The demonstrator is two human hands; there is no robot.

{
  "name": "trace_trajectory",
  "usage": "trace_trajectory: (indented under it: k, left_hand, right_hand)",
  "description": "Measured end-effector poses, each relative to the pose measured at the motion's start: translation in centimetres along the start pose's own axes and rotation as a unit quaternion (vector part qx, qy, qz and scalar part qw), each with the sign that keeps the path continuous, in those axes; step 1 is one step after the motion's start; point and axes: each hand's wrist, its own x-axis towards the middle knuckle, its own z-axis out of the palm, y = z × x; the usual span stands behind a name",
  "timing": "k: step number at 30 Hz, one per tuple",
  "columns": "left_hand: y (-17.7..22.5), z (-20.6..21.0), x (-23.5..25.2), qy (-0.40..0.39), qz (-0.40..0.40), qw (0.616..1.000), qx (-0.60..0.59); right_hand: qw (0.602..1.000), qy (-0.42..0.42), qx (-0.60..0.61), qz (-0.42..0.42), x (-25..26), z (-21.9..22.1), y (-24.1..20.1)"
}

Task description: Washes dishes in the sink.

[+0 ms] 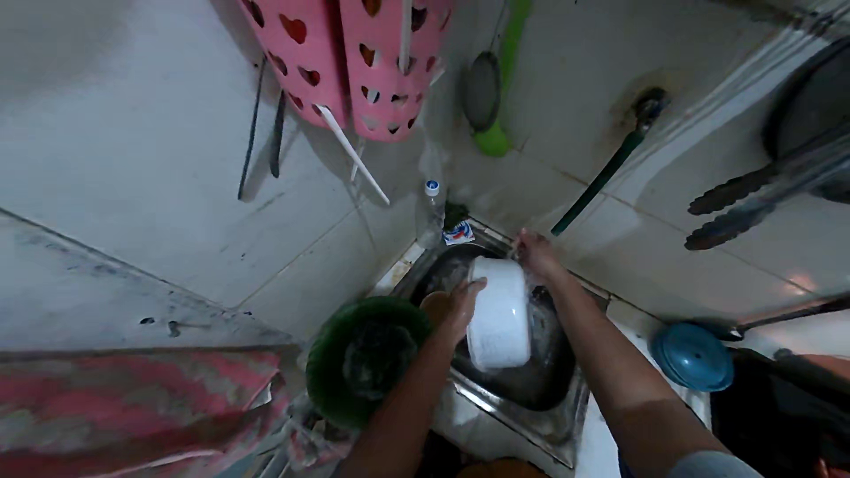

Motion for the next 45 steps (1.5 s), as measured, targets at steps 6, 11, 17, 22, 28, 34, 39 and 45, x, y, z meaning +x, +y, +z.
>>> trace_trajectory:
  k: [6, 11, 17, 22, 28, 34, 39, 45]
  left_hand:
    - [5.4, 1.8, 5.3, -0.266, 0.132, 0.918, 0.262]
    - [7.5, 3.7, 10.3, -0.136, 0.215, 0.897, 0.362]
    - [7.2, 9.0, 8.5, -0.067, 0.283, 0.828, 0.479]
    - [4.5, 11.2, 5.8, 0.018, 0.290, 0.837, 0.465]
    - [0.3, 10.4, 2.4, 0.076, 0.302, 0.856, 0.414]
    - [-2.4, 8.9, 3.0, 0.047, 0.372, 0.815, 0.442]
    - [-0.2, 9.5, 6.3, -0.017, 0.459, 0.757, 0.464]
    - [3.2, 8.4, 9.5, -0.059, 0.356, 0.851, 0.382]
  right_hand:
    - [0.978, -0.164, -0.114, -0.065, 0.6, -4.8, 1.3]
    - [0.983, -0.071, -0.169, -0.023, -1.2, -7.4, 1.0]
    - [0.977, 0.078, -0.193, -0.037, -3.0, -6.0, 1.1]
    - [0.971, 0.154, -0.182, -0.019, -3.3, -3.6, -0.6]
    - [0.949, 0.107, -0.295, -0.012, -3.0, -0.9, -3.6]
    - [0.960, 0.112, -0.251, -0.047, -3.3, -1.2, -2.5]
    - [0.973, 0.200, -0.070, -0.094, -3.2, -4.2, 2.8]
    - [0.962, 0.269, 0.044, -0.003, -6.3, -6.7, 4.9]
